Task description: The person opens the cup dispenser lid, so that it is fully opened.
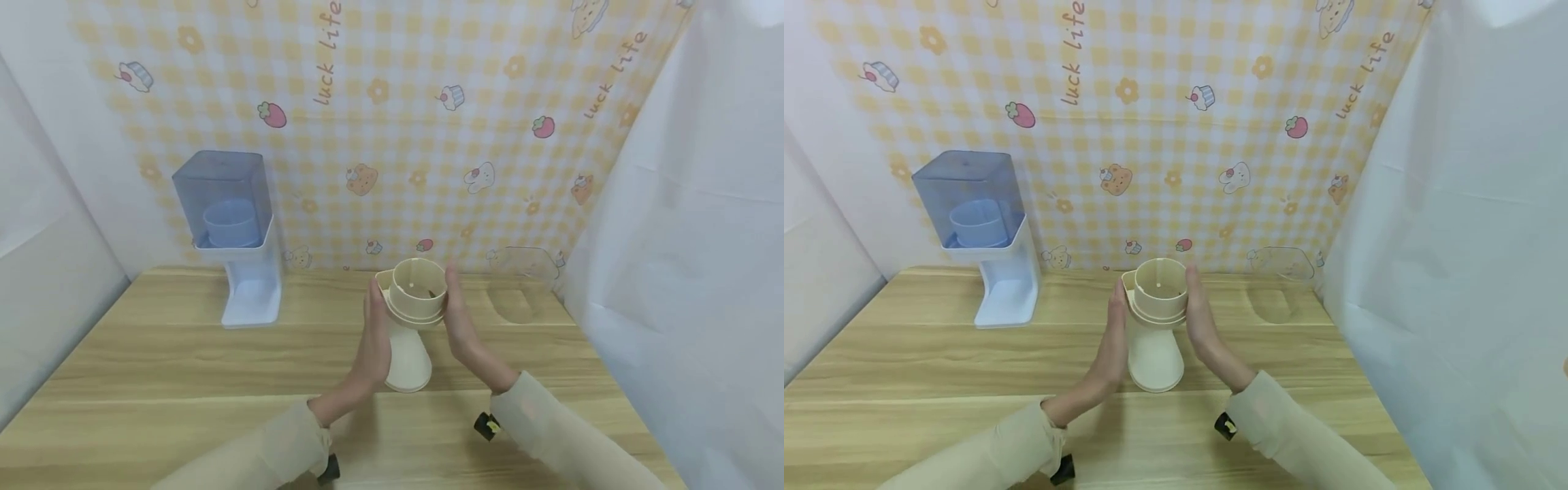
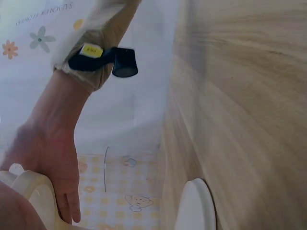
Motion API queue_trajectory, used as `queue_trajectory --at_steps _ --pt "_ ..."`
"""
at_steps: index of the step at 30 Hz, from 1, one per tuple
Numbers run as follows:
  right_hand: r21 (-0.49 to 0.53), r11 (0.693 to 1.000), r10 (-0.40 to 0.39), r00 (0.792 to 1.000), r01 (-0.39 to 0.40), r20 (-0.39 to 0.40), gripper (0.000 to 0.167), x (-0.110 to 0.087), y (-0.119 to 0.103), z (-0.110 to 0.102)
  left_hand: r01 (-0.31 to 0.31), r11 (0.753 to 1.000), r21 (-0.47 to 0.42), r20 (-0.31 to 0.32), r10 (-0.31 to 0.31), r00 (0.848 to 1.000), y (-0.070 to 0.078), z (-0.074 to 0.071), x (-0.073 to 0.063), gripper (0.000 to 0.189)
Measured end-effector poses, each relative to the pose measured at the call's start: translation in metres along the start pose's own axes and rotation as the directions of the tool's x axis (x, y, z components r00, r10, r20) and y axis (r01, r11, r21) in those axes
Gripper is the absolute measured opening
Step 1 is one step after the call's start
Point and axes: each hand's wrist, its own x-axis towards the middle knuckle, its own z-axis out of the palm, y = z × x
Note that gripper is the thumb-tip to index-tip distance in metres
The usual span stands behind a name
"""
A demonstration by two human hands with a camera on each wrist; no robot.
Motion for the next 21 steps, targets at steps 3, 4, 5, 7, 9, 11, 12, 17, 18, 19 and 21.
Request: queue_trajectory --at_steps 3,4,5,7,9,11,12,17,18,19,21 --pt "0.016 1.0 0.008 1.0 -0.007 -0.013 0.087 -0.01 -0.002 0.008 0.034 0.998 -0.046 -0.015 -0.035 0.999 0.0 0.002 0.01 0.065" --pt "0.023 1.0 0.006 1.0 -0.006 -0.022 0.084 -0.013 -0.003 0.01 0.052 0.998 -0.043 -0.02 -0.052 0.998 0.0 0.003 0.012 0.065" --pt "0.029 1.0 0.006 0.999 -0.005 -0.031 0.082 -0.014 -0.003 0.012 0.064 0.997 -0.038 -0.028 -0.065 0.997 0.0 0.004 0.013 0.066" --pt "0.034 0.999 0.001 0.999 0.001 -0.044 0.079 -0.017 -0.004 0.015 0.072 0.997 -0.033 -0.04 -0.073 0.997 -0.001 0.005 0.015 0.065" --pt "0.04 0.999 -0.005 0.998 0.007 -0.055 0.076 -0.018 -0.006 0.017 0.069 0.997 -0.028 -0.05 -0.07 0.996 -0.002 0.006 0.016 0.065" --pt "0.044 0.999 -0.011 0.998 0.014 -0.065 0.076 -0.018 -0.006 0.018 0.057 0.998 -0.019 -0.051 -0.057 0.997 -0.003 0.006 0.017 0.065" --pt "0.046 0.999 -0.011 0.998 0.014 -0.069 0.076 -0.018 -0.007 0.018 0.051 0.999 -0.018 -0.052 -0.052 0.997 -0.003 0.007 0.018 0.065" --pt "0.057 0.998 -0.007 0.996 0.012 -0.087 0.075 -0.016 -0.007 0.016 0.05 0.999 0.005 -0.069 -0.049 0.996 -0.001 0.009 0.019 0.066" --pt "0.058 0.998 -0.01 0.996 0.015 -0.087 0.074 -0.015 -0.007 0.015 0.058 0.998 0.009 -0.072 -0.057 0.996 -0.001 0.009 0.02 0.067" --pt "0.06 0.998 -0.011 0.996 0.016 -0.092 0.074 -0.013 -0.007 0.014 0.063 0.998 0.016 -0.075 -0.062 0.995 0.0 0.01 0.022 0.068" --pt "0.072 0.997 -0.022 0.994 0.03 -0.107 0.074 -0.009 -0.007 0.01 0.059 0.998 0.019 -0.069 -0.058 0.996 0.001 0.014 0.027 0.069"
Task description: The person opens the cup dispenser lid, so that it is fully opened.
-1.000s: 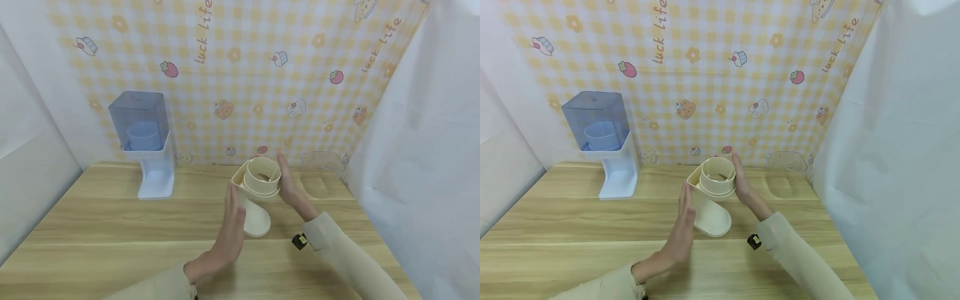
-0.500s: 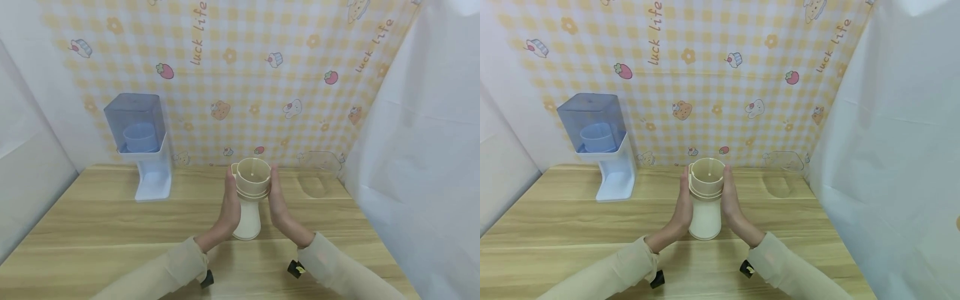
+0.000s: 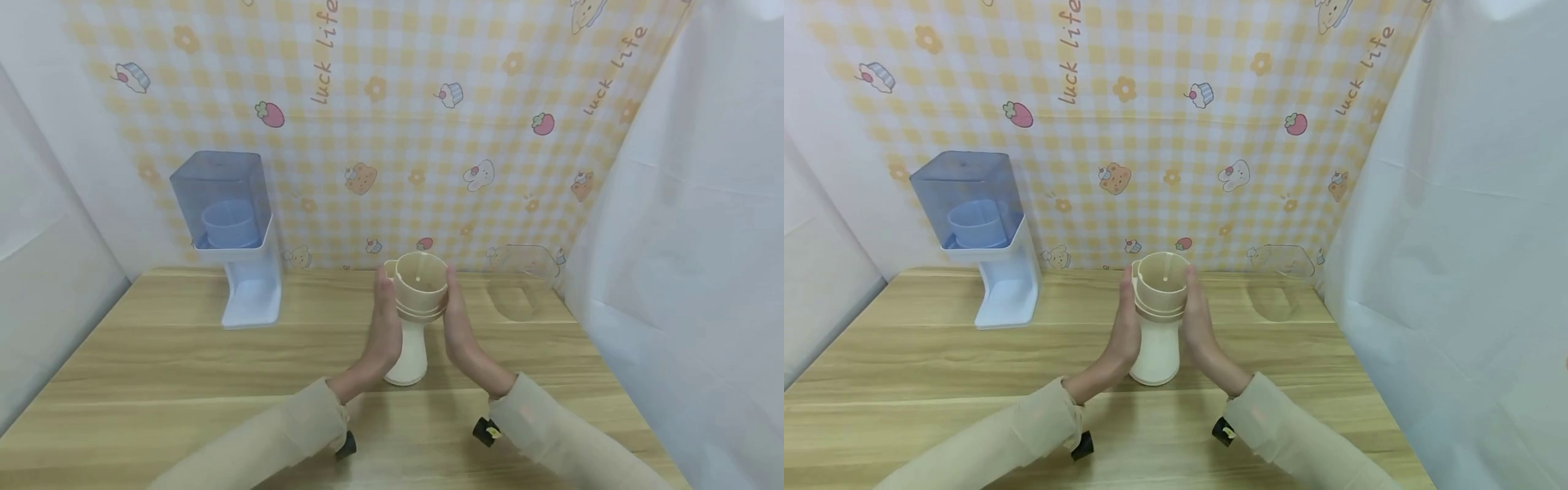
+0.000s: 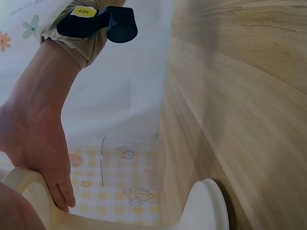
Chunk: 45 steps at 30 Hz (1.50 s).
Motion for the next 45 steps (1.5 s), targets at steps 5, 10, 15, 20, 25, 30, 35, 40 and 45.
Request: queue_trajectory --at_steps 5,10,15,20,25,30,35,40,45 --pt "0.031 0.998 -0.055 0.997 0.056 -0.051 0.079 0.015 -0.007 -0.014 -0.033 0.999 0.001 0.016 0.033 0.999 0.009 0.014 0.021 0.073" --pt "0.007 0.996 -0.086 0.996 0.087 -0.038 0.09 0.038 -0.013 -0.031 -0.031 0.999 0.013 0.021 0.03 0.999 0.013 0.027 0.046 0.078" --pt "0.013 0.992 -0.129 0.991 0.129 -0.036 0.096 0.068 -0.005 -0.051 -0.062 0.998 0.022 0.041 0.061 0.997 0.002 0.045 0.077 0.084" --pt "0.024 0.988 -0.148 0.987 0.15 -0.063 0.095 0.085 0.004 -0.066 -0.081 0.996 0.038 0.068 0.079 0.995 -0.007 0.059 0.099 0.08" --pt "-0.037 0.99 -0.14 0.989 0.139 -0.046 0.092 0.098 0.005 -0.077 -0.163 0.986 0.044 0.078 0.159 0.984 -0.01 0.066 0.117 0.059" --pt "-0.087 0.99 -0.118 0.991 0.112 -0.066 0.082 0.109 0.01 -0.082 -0.15 0.988 0.027 0.078 0.147 0.986 -0.013 0.071 0.127 0.057" --pt "-0.087 0.992 -0.095 0.992 0.088 -0.082 0.087 0.115 0.017 -0.086 -0.13 0.991 0.011 0.043 0.129 0.991 -0.018 0.077 0.13 0.058" --pt "-0.089 0.994 -0.067 0.991 0.057 -0.114 0.085 0.115 0.021 -0.09 -0.121 0.993 0.014 0.021 0.121 0.992 -0.022 0.083 0.131 0.057" --pt "-0.099 0.993 -0.066 0.993 0.057 -0.1 0.081 0.116 0.022 -0.094 -0.123 0.992 0.013 0.022 0.122 0.992 -0.023 0.086 0.131 0.062"
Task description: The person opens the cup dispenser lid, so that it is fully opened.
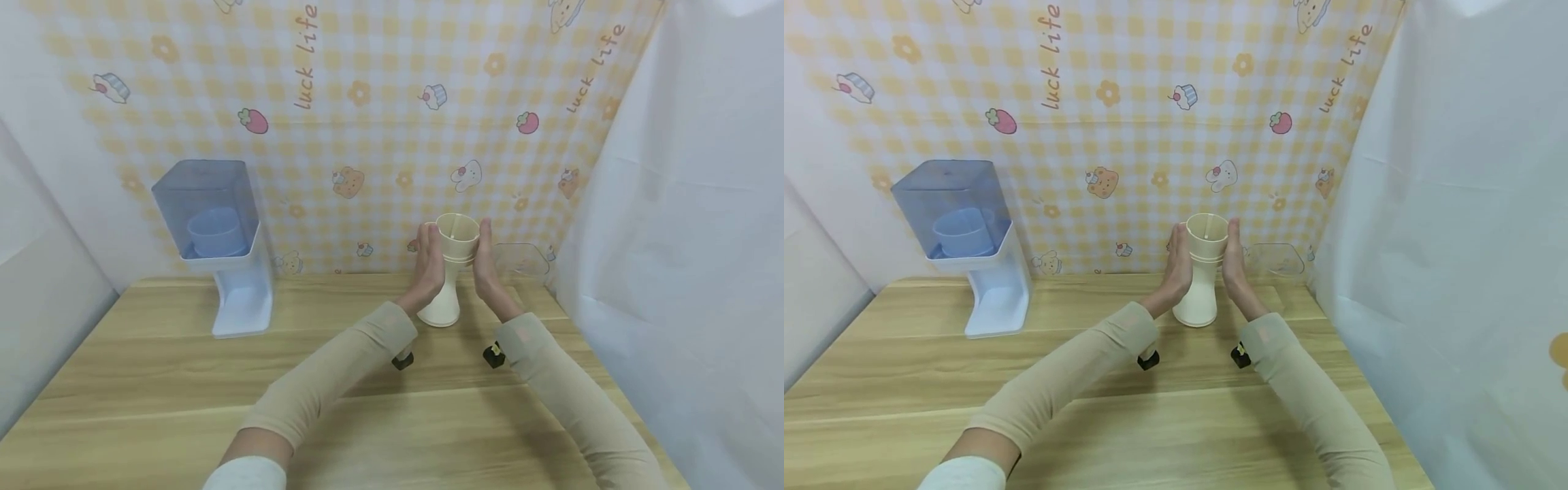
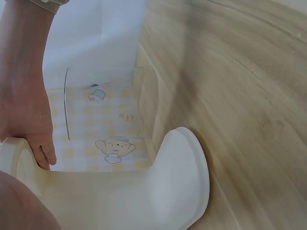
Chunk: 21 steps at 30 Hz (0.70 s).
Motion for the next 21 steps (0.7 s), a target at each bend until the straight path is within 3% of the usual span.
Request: queue_trajectory --at_steps 6,11,13,21 --pt "-0.012 1.0 -0.008 0.999 0.008 0.032 0.079 0.004 0.006 -0.002 0.034 0.999 0.002 0.018 -0.034 0.999 -0.007 0.002 0.0 0.064" --pt "-0.021 1.0 -0.003 0.999 0.003 0.038 0.073 0.007 0.013 -0.003 0.142 0.99 0.015 0.018 -0.143 0.99 -0.011 0.003 -0.003 0.086" --pt "-0.026 1.0 -0.01 0.999 0.011 0.039 0.074 0.008 0.014 -0.003 0.156 0.988 0.022 0.01 -0.156 0.988 -0.011 0.004 -0.003 0.088" --pt "-0.042 0.999 0.003 0.999 -0.002 0.045 0.079 0.007 0.013 -0.009 0.077 0.997 0.024 0.016 -0.077 0.997 -0.011 0.002 0.0 0.065"
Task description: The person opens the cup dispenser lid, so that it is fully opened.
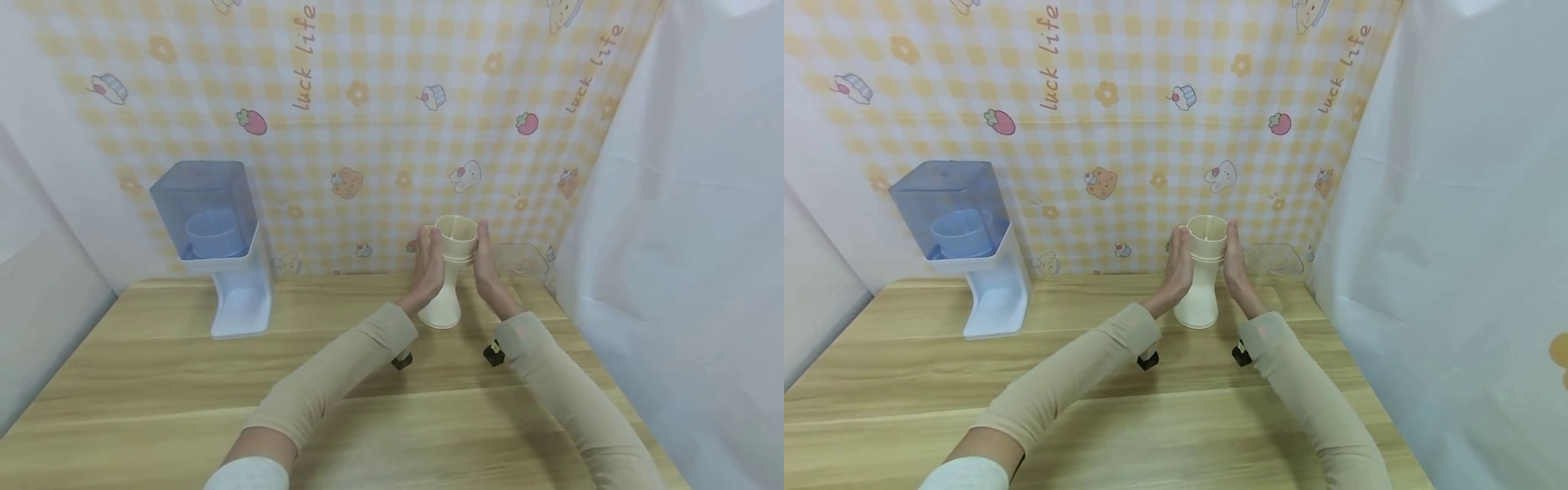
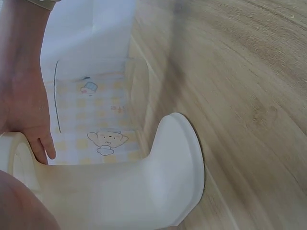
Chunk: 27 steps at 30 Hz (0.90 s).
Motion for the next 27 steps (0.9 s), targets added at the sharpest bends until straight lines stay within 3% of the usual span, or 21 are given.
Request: queue_trajectory --at_steps 4,8,9,14,18,27 --pt "0.018 1.0 0.017 1.0 -0.017 0.007 0.084 -0.004 -0.003 -0.003 -0.006 1.0 -0.008 0.014 0.007 1.0 -0.002 -0.009 -0.004 0.065" --pt "0.063 0.996 0.057 0.998 -0.057 -0.002 0.084 -0.017 -0.01 -0.012 0.047 0.999 0.007 0.043 -0.048 0.998 -0.002 -0.025 -0.018 0.073" --pt "0.062 0.996 0.066 0.998 -0.066 0.006 0.085 -0.023 -0.012 -0.015 0.036 0.999 -0.005 0.058 -0.036 0.998 -0.002 -0.031 -0.022 0.074" --pt "0.023 0.997 0.074 0.997 -0.074 0.017 0.088 -0.059 -0.024 -0.024 0.047 0.998 0.035 0.155 -0.051 0.987 -0.001 -0.069 -0.06 0.077" --pt "0.023 0.997 0.067 0.998 -0.067 0.012 0.087 -0.086 -0.03 -0.024 0.068 0.994 0.088 0.178 -0.083 0.98 0.007 -0.096 -0.095 0.077" --pt "0.093 0.993 0.064 0.997 -0.069 0.05 0.087 -0.138 -0.051 -0.009 0.087 0.996 0.011 0.158 -0.087 0.984 0.028 -0.122 -0.156 0.069"
